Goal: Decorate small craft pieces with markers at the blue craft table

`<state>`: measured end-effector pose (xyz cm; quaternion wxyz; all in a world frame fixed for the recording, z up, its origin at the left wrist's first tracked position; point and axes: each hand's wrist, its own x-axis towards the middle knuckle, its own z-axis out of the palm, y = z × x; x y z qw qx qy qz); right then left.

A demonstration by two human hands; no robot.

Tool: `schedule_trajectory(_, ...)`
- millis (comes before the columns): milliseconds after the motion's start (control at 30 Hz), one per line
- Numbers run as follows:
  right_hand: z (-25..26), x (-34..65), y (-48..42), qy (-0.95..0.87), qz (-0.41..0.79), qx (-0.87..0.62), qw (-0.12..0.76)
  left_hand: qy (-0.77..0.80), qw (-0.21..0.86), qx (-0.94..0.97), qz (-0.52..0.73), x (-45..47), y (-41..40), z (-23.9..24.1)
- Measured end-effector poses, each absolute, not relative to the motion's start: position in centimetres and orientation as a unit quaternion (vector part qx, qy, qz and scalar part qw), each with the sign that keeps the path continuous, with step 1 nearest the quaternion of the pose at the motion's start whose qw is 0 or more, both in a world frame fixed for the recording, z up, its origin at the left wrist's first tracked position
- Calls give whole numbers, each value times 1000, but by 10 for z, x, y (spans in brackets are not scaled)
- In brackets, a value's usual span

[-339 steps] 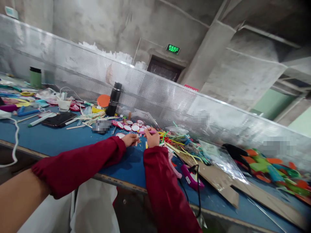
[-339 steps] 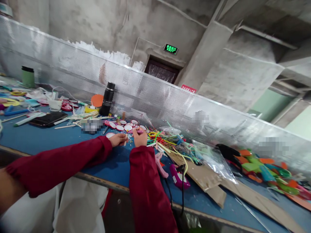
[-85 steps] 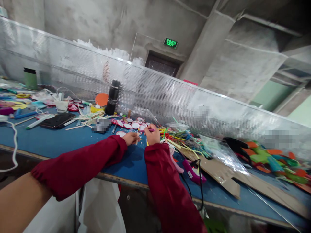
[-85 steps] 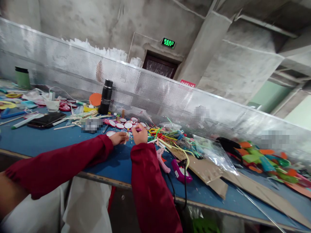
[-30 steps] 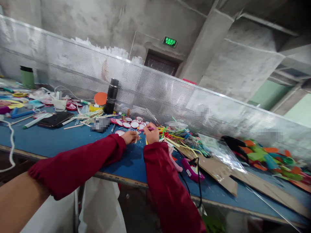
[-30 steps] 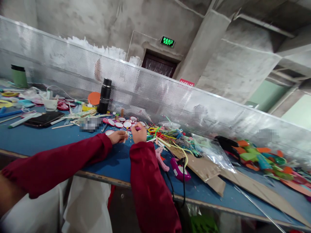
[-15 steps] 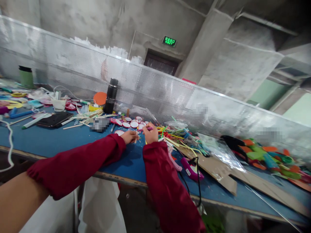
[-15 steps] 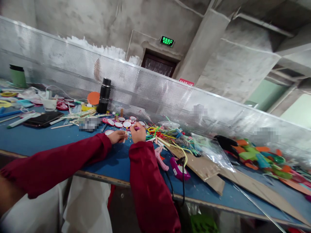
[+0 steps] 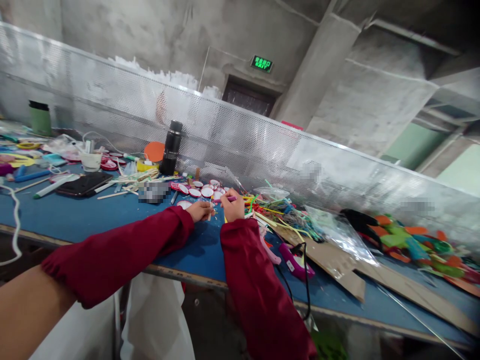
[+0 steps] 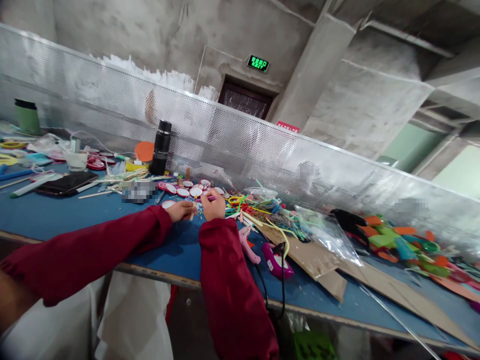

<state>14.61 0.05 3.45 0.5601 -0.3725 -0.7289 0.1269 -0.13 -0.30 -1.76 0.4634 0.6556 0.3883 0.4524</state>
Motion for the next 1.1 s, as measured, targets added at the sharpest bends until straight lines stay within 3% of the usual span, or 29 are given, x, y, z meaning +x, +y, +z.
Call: schedule_trajectory(1100,37,147,-1,-713,114,-383,575,388,464,658,448,-1,-9,-11)
